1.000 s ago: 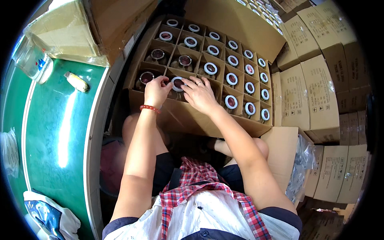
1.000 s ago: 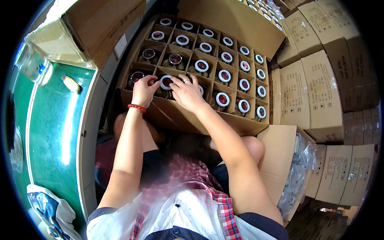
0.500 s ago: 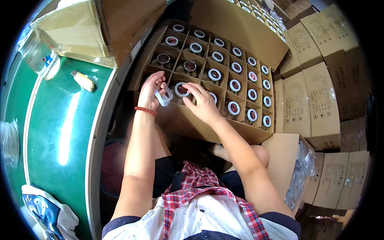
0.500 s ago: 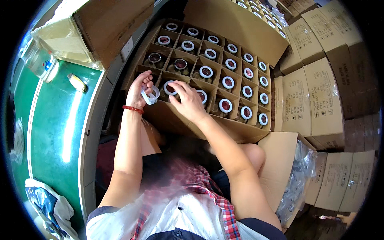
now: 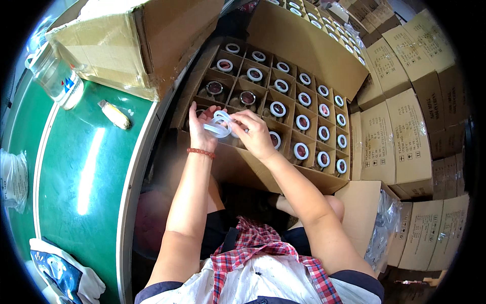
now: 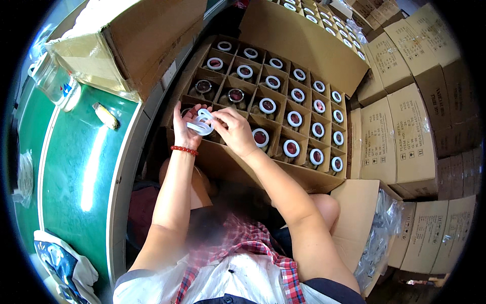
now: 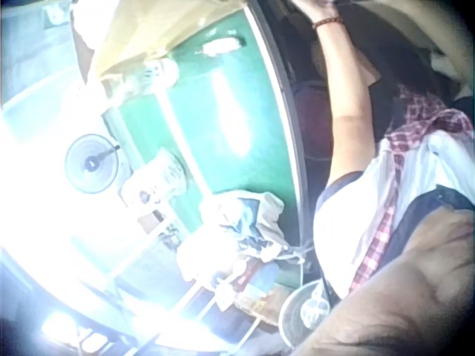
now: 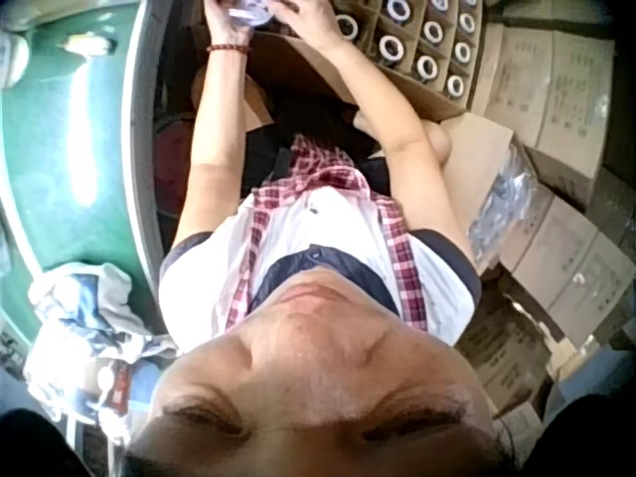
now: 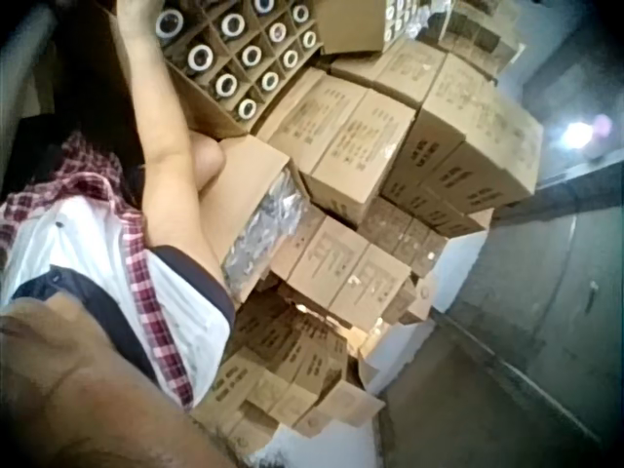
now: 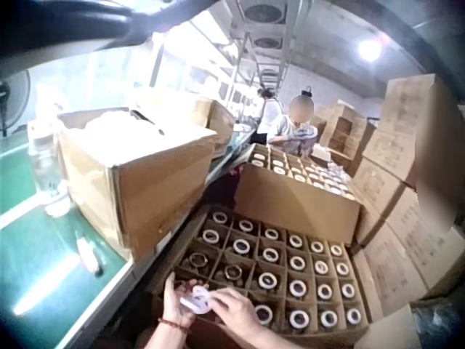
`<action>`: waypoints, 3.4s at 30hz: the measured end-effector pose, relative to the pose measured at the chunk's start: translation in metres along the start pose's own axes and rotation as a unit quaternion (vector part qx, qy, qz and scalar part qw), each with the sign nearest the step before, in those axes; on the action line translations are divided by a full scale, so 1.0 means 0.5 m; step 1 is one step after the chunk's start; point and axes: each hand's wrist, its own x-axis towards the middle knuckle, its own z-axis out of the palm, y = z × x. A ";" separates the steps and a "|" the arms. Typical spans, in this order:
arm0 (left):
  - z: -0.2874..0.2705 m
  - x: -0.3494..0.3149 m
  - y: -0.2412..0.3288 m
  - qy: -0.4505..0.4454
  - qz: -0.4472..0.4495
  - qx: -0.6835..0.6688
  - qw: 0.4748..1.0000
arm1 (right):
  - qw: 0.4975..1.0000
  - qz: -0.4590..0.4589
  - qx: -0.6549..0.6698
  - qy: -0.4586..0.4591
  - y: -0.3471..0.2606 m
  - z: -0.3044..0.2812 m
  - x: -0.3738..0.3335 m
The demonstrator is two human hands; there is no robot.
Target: The person places white plastic rings onto the tops of small jars arranged in a cardboard box. They then pick up a beige container, open it, and place one of the jars inside before closing the lid.
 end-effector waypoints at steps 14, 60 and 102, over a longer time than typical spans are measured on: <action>0.013 0.009 0.017 0.040 0.008 0.005 0.999 | 0.941 0.300 0.153 0.046 0.213 -0.047 0.136; 0.021 -0.014 0.031 -0.008 0.006 -0.122 0.992 | 0.910 0.293 0.257 -0.145 -0.023 -0.010 0.151; 0.057 -0.011 0.003 0.120 0.085 0.132 0.980 | 0.986 0.113 0.046 -0.110 0.062 -0.005 0.184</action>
